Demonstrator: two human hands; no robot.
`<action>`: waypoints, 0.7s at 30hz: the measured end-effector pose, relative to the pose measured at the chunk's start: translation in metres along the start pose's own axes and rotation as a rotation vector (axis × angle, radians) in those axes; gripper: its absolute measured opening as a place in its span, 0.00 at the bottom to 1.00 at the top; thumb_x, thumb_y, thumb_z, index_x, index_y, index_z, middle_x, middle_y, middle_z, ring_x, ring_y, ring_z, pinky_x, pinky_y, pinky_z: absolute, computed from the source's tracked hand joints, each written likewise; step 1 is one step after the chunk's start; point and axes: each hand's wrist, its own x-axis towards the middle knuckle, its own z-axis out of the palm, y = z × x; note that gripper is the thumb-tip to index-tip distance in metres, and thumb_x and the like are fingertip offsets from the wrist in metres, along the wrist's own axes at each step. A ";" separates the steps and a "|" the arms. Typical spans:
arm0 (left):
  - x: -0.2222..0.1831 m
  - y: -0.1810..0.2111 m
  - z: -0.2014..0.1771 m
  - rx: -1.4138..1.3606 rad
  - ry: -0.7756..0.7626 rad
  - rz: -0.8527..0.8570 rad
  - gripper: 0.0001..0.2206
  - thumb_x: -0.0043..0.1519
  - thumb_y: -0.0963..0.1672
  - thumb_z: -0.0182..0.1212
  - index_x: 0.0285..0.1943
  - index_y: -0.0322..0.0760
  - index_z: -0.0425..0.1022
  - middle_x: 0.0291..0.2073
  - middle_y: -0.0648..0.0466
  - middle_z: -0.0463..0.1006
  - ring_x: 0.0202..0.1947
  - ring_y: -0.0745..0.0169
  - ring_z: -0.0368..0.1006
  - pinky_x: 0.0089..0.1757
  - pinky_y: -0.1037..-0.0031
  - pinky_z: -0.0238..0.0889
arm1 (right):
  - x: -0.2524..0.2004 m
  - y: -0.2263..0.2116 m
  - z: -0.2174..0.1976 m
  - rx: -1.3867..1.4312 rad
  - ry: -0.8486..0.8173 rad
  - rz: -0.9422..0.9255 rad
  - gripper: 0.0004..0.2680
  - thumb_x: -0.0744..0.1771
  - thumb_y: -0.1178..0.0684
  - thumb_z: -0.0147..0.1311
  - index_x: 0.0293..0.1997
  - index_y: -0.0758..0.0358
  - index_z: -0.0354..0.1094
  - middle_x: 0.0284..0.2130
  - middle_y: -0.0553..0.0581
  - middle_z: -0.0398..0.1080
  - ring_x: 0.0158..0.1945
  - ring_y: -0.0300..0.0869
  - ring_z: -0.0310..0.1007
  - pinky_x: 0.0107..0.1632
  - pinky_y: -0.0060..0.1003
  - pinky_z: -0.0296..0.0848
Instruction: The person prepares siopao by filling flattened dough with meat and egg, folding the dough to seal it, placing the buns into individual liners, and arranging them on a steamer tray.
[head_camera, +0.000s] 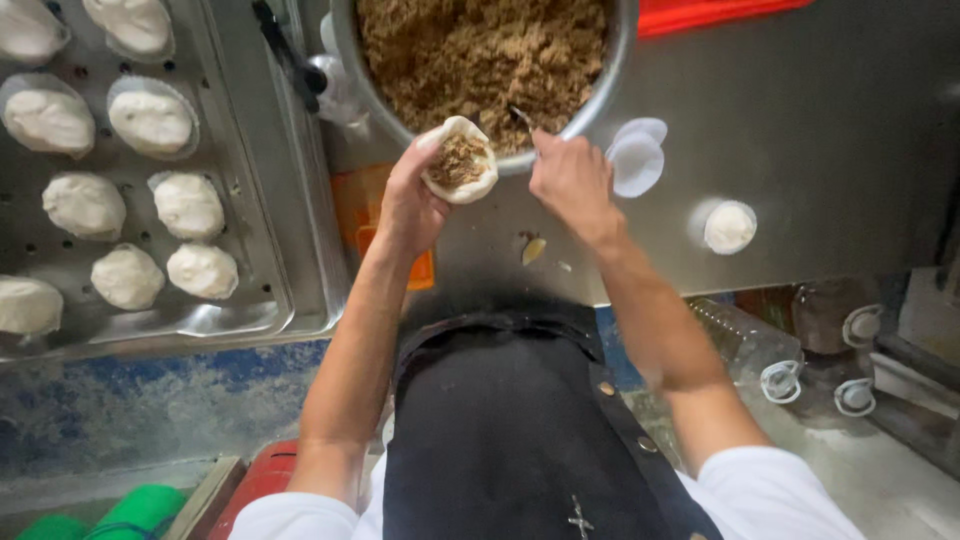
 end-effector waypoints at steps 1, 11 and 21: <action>-0.004 -0.001 -0.004 0.060 -0.031 0.019 0.15 0.68 0.42 0.54 0.63 0.30 0.69 0.52 0.44 0.77 0.51 0.53 0.78 0.51 0.60 0.77 | 0.000 -0.003 -0.002 -0.034 -0.008 -0.001 0.06 0.67 0.52 0.51 0.41 0.56 0.75 0.29 0.65 0.75 0.37 0.63 0.76 0.41 0.58 0.73; -0.039 -0.029 -0.044 0.149 0.186 0.045 0.16 0.66 0.40 0.53 0.63 0.28 0.67 0.52 0.46 0.77 0.51 0.55 0.78 0.50 0.60 0.77 | -0.009 -0.023 -0.025 0.026 -0.233 -0.134 0.15 0.61 0.56 0.49 0.50 0.51 0.77 0.32 0.58 0.77 0.34 0.52 0.78 0.38 0.48 0.75; -0.003 -0.036 -0.031 -0.101 -0.027 0.109 0.15 0.73 0.42 0.48 0.65 0.25 0.66 0.54 0.44 0.77 0.54 0.53 0.75 0.56 0.60 0.72 | -0.057 -0.033 -0.029 0.267 -0.025 -0.342 0.16 0.67 0.63 0.53 0.61 0.61 0.75 0.26 0.61 0.71 0.26 0.47 0.69 0.33 0.41 0.67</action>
